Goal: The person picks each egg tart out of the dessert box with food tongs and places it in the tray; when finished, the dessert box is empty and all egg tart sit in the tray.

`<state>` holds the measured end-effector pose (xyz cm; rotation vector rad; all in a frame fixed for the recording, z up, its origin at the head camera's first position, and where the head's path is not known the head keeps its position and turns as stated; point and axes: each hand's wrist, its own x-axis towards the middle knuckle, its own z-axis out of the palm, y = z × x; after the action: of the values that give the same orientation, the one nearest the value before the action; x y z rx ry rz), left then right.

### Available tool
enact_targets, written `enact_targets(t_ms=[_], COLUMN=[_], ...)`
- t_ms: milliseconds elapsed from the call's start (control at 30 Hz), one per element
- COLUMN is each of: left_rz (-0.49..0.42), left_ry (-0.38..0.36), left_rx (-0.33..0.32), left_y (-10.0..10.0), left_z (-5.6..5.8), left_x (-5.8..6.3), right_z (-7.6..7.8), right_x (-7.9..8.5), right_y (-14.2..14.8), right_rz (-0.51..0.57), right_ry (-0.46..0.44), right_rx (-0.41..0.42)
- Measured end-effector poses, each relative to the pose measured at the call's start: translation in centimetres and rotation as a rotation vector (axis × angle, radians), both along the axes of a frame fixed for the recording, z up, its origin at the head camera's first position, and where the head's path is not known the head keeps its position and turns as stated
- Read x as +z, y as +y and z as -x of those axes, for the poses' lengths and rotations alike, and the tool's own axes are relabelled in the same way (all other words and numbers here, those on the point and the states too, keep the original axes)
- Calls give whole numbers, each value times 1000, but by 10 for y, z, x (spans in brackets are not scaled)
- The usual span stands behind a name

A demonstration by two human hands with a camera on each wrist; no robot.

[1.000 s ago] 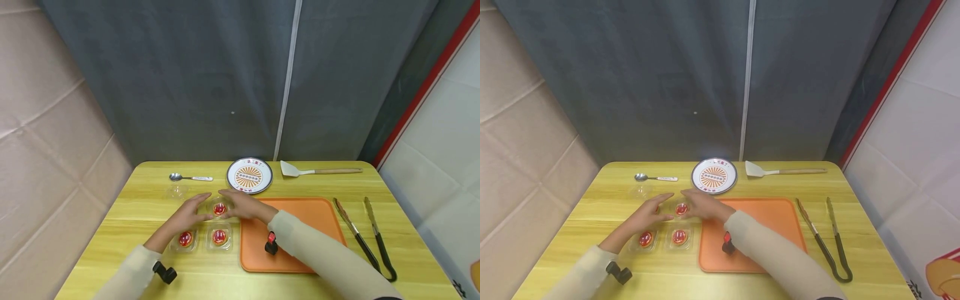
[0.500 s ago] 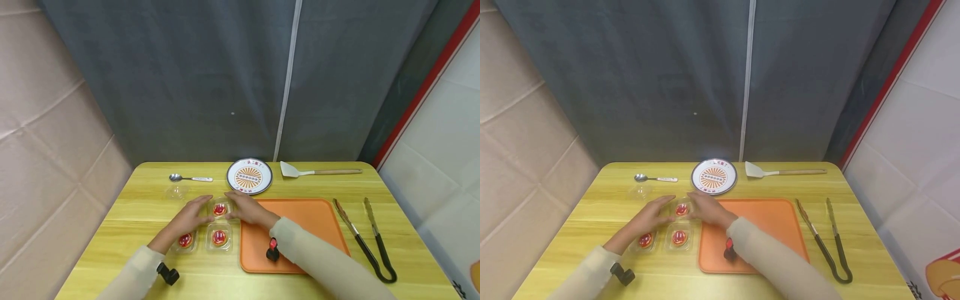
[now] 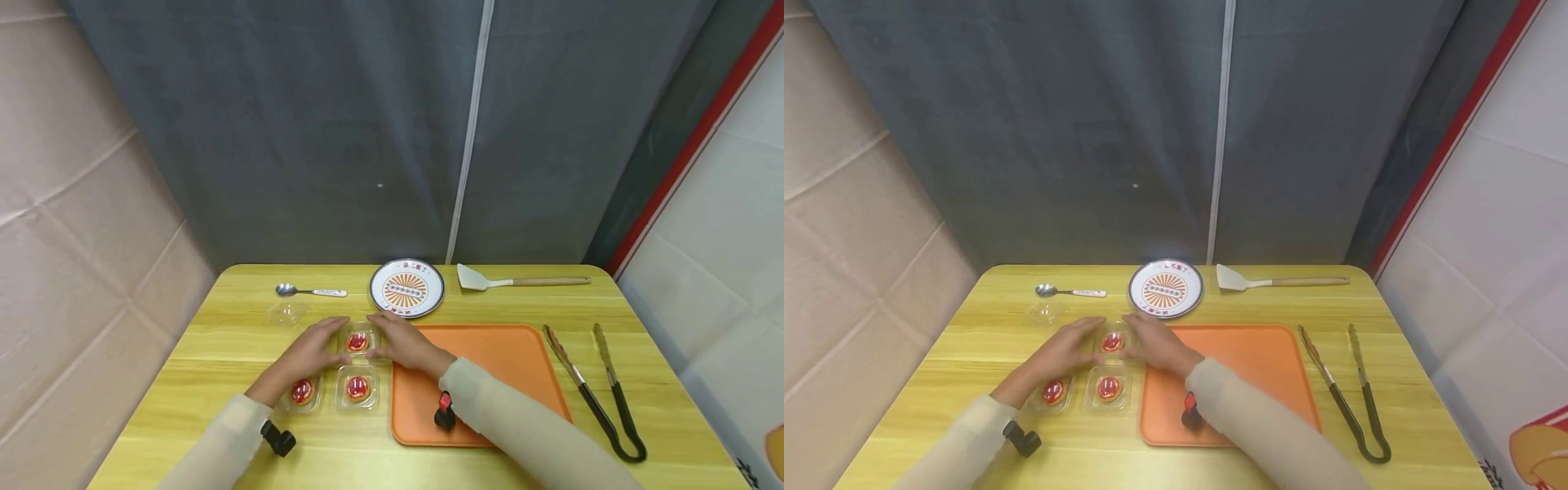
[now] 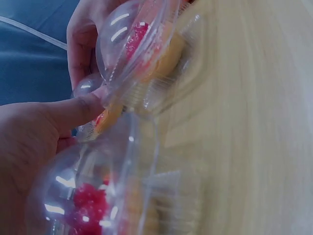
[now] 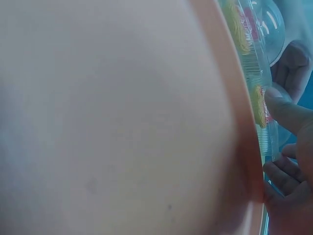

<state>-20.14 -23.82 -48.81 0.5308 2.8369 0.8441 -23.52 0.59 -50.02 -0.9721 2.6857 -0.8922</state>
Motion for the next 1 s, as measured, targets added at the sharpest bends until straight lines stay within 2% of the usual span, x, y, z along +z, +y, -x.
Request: enact_targets(t_ms=[300,600,1000], left_rz=[-22,13,41], left_ry=[-7,17,36], left_rx=[15,4,12], left_y=[-2,-1,2], left_z=[1,2,3], left_x=[-6,-9,-8], right_z=[-1,-1,3], right_x=[2,8,6], right_y=[0,1,2], right_rz=[-14,-42,-50], right_ry=[-24,-39,-53], right_rx=[2,12,37])
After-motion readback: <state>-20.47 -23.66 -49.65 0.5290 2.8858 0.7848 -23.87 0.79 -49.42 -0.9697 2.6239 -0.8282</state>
